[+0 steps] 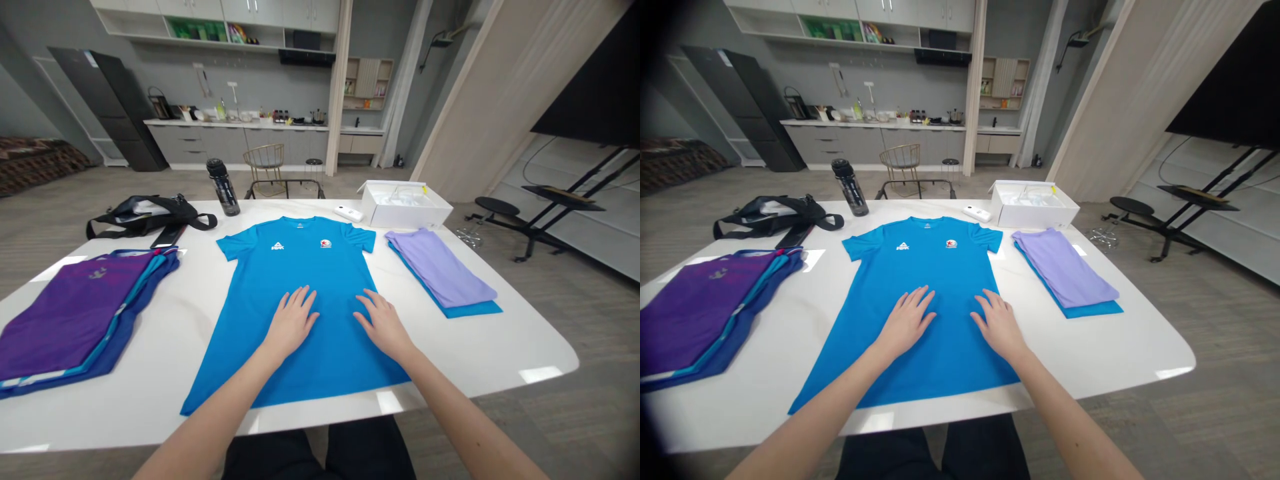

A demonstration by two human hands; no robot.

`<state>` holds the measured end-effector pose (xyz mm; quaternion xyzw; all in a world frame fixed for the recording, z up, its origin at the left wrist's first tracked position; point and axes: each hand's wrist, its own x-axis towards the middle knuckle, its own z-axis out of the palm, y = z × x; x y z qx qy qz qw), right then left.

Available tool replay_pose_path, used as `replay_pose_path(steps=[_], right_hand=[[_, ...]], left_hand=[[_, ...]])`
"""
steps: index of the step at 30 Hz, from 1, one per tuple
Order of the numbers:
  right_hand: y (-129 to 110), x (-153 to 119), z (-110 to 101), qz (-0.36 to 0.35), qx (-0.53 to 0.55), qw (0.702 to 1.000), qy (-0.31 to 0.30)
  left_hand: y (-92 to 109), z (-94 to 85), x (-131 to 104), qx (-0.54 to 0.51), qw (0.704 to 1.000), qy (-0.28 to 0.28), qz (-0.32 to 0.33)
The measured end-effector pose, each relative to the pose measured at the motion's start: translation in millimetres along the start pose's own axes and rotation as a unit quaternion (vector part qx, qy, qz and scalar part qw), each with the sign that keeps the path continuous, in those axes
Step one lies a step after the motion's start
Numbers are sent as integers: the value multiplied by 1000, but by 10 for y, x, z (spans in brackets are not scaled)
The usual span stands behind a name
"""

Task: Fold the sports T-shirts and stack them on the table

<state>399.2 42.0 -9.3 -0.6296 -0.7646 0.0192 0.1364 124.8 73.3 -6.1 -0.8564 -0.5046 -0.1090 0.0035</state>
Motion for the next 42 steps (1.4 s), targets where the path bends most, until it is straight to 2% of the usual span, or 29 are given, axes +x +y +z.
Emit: replay_pose_path(steps=[3, 5, 9, 12, 15, 20, 25, 30, 36, 39, 42], right_hand=[[151, 206, 83, -31, 5, 999, -19], [274, 472, 90, -37, 1, 999, -29], [583, 1360, 74, -14, 6, 999, -33], [850, 2070, 149, 46, 7, 998, -30], [1096, 2568, 277, 99, -13, 995, -28], [1427, 2951, 392, 179, -69, 981, -16], [1706, 3125, 361, 179, -114, 976, -48], [1933, 3218, 319, 200, -128, 968, -87], [2088, 3307, 228, 217, -84, 962, -140], [2054, 3334, 42, 221, -22, 968, -114], [1878, 3340, -277, 195, 92, 972, -94]], left_hand=[[-233, 101, 299, 7, 1000, -6, 3], [-375, 159, 535, 7, 1000, -13, 11], [-571, 209, 1177, 4, 1000, -18, 16], [-641, 249, 1782, -1, 1000, -21, 14], [-704, 343, 2422, -8, 999, -30, 12], [-879, 574, 3409, -40, 997, -66, -3], [-1049, 803, 4126, -34, 995, -86, -35], [-1191, 970, 4524, -38, 992, -118, -39], [-1276, 1043, 4692, -65, 988, -131, -39], [-1285, 1028, 4684, -100, 987, -116, -46], [-1316, 956, 4663, -157, 983, -89, -43]])
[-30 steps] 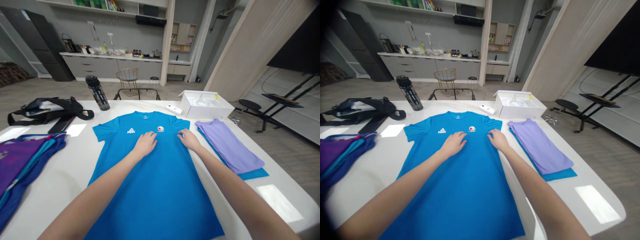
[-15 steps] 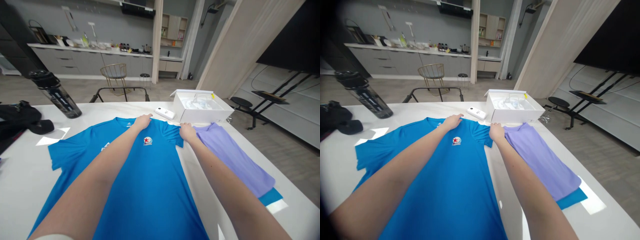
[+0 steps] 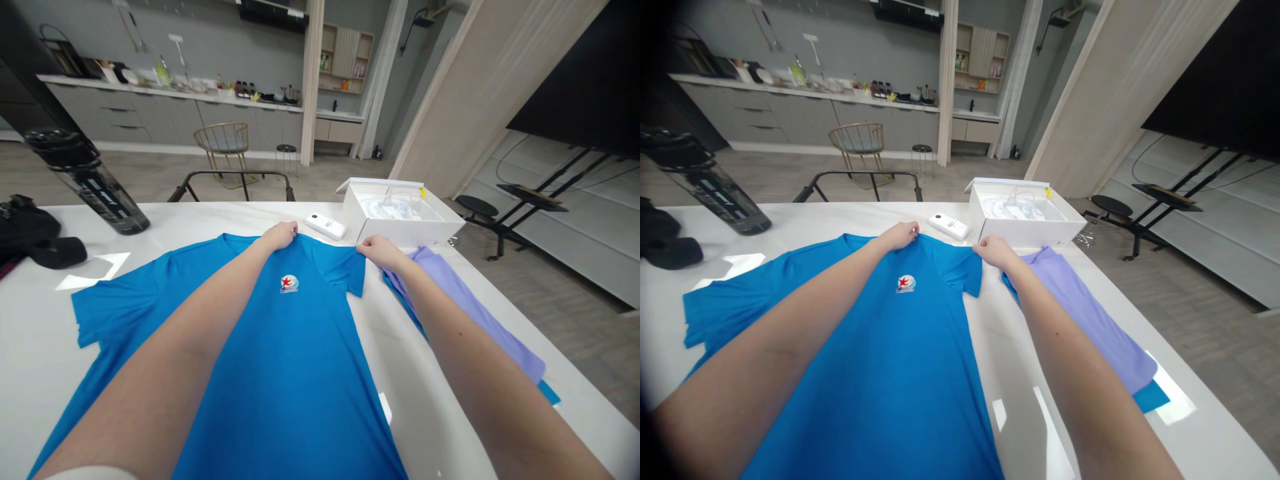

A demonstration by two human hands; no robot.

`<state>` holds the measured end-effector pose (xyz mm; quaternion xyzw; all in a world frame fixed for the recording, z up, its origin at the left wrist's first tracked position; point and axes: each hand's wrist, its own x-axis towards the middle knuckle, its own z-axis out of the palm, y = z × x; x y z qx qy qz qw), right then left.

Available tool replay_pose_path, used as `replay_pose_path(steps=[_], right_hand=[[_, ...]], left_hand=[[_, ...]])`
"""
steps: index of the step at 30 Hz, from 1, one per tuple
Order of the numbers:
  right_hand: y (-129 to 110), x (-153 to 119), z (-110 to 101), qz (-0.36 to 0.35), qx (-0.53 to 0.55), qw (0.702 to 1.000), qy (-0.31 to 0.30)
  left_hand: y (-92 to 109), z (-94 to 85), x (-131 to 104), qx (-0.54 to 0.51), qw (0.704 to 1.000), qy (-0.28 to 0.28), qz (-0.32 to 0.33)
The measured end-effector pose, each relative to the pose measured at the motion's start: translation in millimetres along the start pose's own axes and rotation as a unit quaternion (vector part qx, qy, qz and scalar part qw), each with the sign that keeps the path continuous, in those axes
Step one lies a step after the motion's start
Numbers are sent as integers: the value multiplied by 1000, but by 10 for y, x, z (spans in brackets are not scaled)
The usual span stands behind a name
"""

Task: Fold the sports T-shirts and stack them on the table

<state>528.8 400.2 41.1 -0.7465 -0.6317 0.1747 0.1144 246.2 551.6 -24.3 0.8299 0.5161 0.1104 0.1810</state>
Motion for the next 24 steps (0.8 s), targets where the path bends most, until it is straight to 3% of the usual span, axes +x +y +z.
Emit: replay_pose_path(steps=[5, 8, 11, 15, 18, 21, 24], right_hand=[[-748, -357, -462, -84, 184, 974, -104], [-1402, -542, -535, -137, 235, 950, -157], [-2116, -624, -307, -196, 223, 940, -169], [-2834, -550, 354, -277, 140, 941, -138], [-2918, -378, 794, -296, 74, 948, -88], [-2632, -143, 1029, -233, -2, 972, 12], [-2258, 85, 1132, -184, -79, 979, 30]], left_hand=[[-21, -270, -70, -128, 991, 37, 31], [-58, -454, -171, -206, 976, 50, 38], [-193, -627, -352, -271, 960, 63, 44], [-591, -790, -737, -328, 941, 73, 25], [-955, -796, -1131, -311, 946, 79, -50], [-1209, -716, -1561, -252, 957, 80, -118], [-1246, -605, -1942, -130, 981, 58, -134]])
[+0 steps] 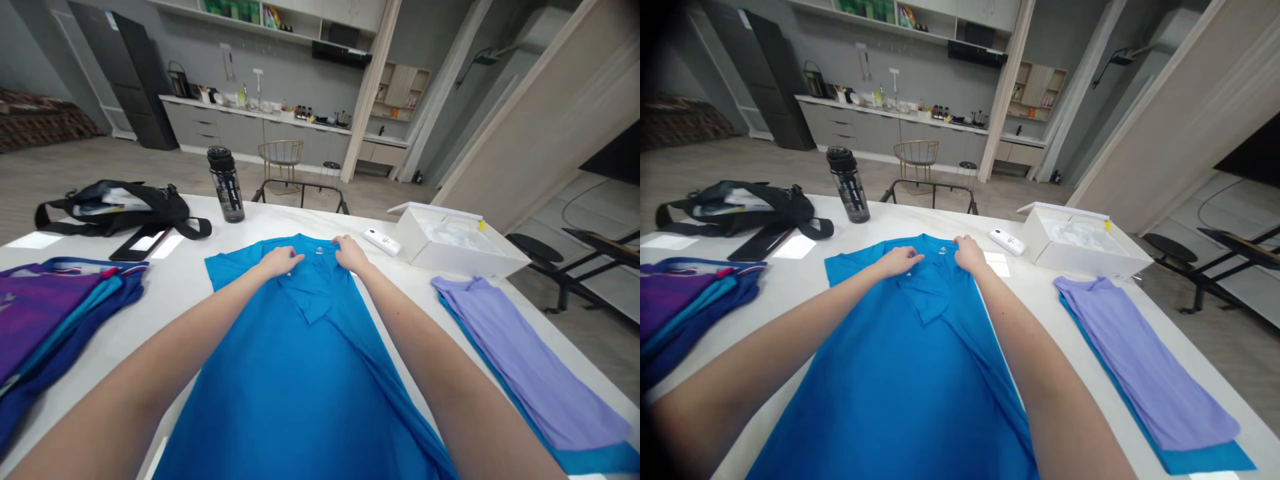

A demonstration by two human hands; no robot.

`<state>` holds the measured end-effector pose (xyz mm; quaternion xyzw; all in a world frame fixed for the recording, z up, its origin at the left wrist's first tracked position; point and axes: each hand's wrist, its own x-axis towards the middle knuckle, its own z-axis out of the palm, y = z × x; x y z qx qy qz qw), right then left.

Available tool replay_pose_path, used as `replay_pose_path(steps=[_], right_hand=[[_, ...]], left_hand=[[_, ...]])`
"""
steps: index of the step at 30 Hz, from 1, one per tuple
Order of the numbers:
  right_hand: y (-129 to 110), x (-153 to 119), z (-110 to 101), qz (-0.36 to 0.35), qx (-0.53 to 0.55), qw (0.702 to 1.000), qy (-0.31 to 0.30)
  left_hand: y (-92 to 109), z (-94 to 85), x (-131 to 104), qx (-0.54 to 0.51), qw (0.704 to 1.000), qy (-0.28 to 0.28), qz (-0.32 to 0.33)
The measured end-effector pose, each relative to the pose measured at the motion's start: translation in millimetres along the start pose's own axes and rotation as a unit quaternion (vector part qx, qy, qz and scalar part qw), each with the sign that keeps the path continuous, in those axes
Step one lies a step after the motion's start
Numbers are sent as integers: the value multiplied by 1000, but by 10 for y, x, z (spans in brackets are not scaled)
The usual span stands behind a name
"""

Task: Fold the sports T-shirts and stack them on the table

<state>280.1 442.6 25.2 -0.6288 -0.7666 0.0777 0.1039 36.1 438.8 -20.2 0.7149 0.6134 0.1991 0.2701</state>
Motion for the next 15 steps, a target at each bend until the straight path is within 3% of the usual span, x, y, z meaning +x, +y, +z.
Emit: replay_pose_path(steps=[3, 7, 11, 15], right_hand=[[259, 76, 121, 10, -53, 998, -18], [358, 179, 225, -5, -78, 996, -45], [387, 227, 246, -28, -98, 994, -28], [456, 231, 160, -19, -91, 996, -3]], left_hand=[[34, 87, -304, 145, 989, -14, 21], [146, 204, -536, 201, 978, -13, 48], [194, 256, -610, 158, 987, -7, 17], [287, 195, -589, 40, 998, 45, 29]])
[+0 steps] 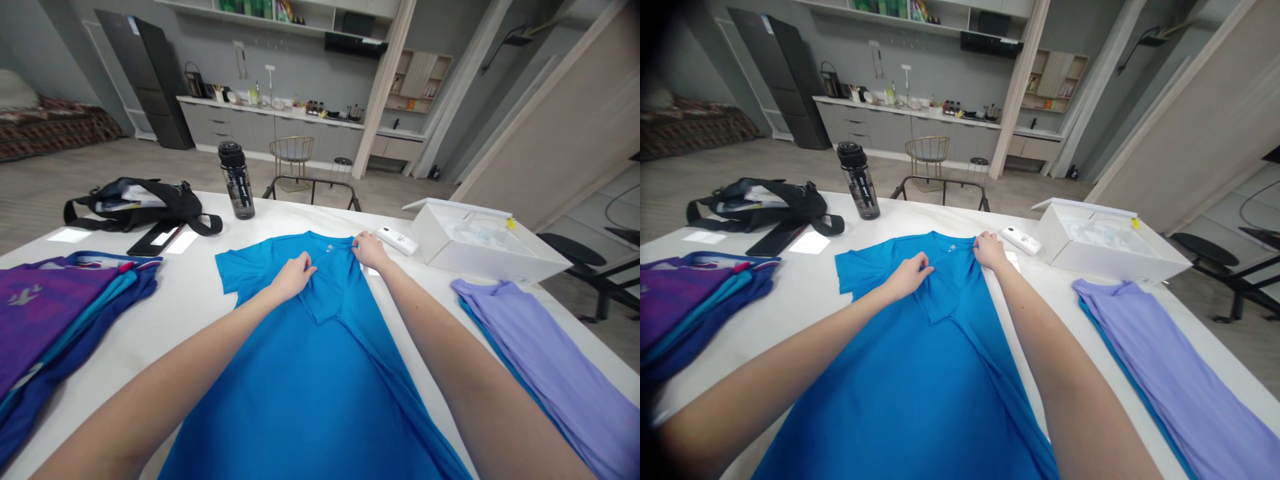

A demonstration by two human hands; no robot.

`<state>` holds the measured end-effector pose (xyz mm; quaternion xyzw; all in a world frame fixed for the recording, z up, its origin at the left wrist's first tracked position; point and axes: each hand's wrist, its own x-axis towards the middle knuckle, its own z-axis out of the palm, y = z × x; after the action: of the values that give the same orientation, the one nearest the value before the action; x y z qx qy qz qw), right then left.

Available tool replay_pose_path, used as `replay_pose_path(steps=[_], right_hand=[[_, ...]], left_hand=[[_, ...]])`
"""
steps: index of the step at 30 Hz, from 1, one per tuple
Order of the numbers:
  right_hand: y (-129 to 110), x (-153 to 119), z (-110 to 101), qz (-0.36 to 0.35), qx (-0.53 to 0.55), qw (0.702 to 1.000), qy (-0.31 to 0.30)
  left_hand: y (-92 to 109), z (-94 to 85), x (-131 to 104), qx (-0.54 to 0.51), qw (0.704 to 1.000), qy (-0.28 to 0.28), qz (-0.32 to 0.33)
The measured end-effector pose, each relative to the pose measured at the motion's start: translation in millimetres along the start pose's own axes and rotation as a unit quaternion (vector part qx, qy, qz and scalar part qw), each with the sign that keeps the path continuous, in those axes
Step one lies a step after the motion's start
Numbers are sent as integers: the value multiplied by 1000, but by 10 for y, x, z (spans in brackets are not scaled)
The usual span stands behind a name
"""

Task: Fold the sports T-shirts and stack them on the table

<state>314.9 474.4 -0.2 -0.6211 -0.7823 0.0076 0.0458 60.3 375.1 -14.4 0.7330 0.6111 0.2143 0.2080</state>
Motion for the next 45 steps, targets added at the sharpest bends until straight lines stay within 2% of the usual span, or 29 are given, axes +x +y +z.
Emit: replay_pose_path(steps=[3, 6, 8, 11, 13, 15, 17, 19, 21, 25, 30, 34, 37, 41, 45], right_hand=[[79, 38, -111, 27, 15, 999, 41], [122, 144, -189, 54, 30, 997, 46], [114, 226, -171, 70, 37, 996, 43], [56, 294, -31, 85, 42, 995, 33], [9, 274, 92, 99, 51, 993, 24], [-29, 198, 186, 115, 64, 991, 36], [-55, 72, 227, 110, 74, 989, 68], [-75, -102, 216, 76, 82, 990, 91], [-105, -321, 175, 27, 102, 992, 75], [-217, -855, 91, -51, 170, 984, -26], [-375, -1602, 7, -77, 216, 971, -68], [-399, -2246, -85, -31, 196, 975, -102], [-356, -2715, -172, 19, 156, 980, -118], [-344, -3218, -322, 29, 88, 984, -150], [-451, -3579, -474, 41, 66, 986, -148]], left_hand=[[92, -119, 134, -61, 997, 47, 9], [103, -249, 376, -87, 992, 87, -3], [20, -302, 564, -92, 991, 92, -30], [-212, -289, 787, -80, 989, 72, -102], [-364, -227, 847, -52, 987, 60, -137], [-448, -149, 819, 2, 989, 80, -126], [-434, -74, 714, 74, 988, 117, -71], [-335, -11, 557, 129, 984, 126, -4], [-189, 45, 369, 152, 983, 92, 52], [88, 161, -40, 144, 981, 6, 129], [313, 271, -581, 150, 967, -69, 195], [496, 311, -1021, 173, 959, -49, 220], [656, 352, -1290, 183, 960, -33, 211], [856, 427, -1506, 179, 967, -46, 175], [1039, 481, -1640, 191, 960, -68, 191]])
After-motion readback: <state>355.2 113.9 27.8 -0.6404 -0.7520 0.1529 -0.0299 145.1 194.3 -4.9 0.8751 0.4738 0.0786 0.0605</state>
